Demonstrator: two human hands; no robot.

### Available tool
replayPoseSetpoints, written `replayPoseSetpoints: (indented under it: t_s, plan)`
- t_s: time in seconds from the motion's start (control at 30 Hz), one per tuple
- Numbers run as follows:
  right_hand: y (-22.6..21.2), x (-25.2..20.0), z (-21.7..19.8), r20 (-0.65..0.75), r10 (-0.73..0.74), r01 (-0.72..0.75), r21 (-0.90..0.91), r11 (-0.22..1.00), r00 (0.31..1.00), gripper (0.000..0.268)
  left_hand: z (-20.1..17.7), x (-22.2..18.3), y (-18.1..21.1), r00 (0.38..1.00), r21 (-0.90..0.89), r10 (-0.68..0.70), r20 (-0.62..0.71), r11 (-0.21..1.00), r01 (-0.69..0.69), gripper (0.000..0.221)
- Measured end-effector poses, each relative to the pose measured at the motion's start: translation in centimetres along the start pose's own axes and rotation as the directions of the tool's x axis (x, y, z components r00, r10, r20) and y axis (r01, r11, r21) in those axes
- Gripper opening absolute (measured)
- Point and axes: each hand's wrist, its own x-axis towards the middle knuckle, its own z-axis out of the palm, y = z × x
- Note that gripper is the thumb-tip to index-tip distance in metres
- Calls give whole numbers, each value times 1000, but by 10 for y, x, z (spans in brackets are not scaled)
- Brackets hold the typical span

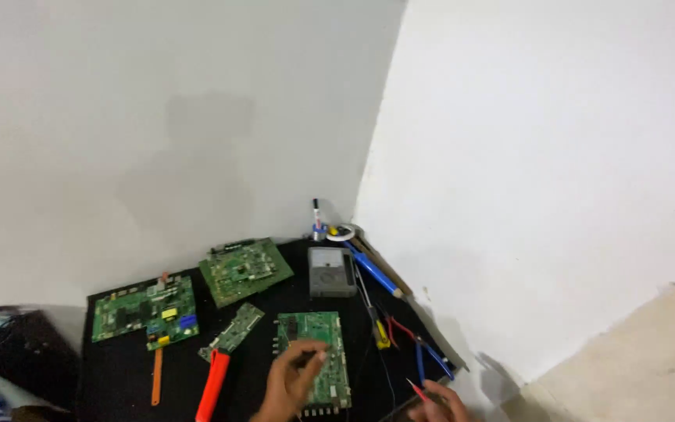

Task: Testing various components on a circuit board using multimeter probes to diagnose issues.

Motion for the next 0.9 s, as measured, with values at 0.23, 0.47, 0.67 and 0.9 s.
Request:
replayPoseSetpoints:
  t_s: [0.23, 0.47, 0.67, 0.9]
  plan:
    - [5, 26, 117, -192, -323, 200, -476, 856, 927, 27, -16, 28, -4, 978, 336, 195, 78, 918, -210, 23]
    - [80, 63, 123, -158, -566, 282, -741, 610, 809, 22, -26, 25, -29, 864, 411, 466, 193, 761, -502, 18]
    - [63, 68, 134, -50, -632, 504, -554, 662, 774, 14, -45, 41, -35, 848, 434, 508, 148, 738, -518, 13]
    - [67, 60, 134, 74, -659, 552, -620, 558, 749, 11, -42, 35, -26, 881, 377, 457, 121, 800, -466, 13]
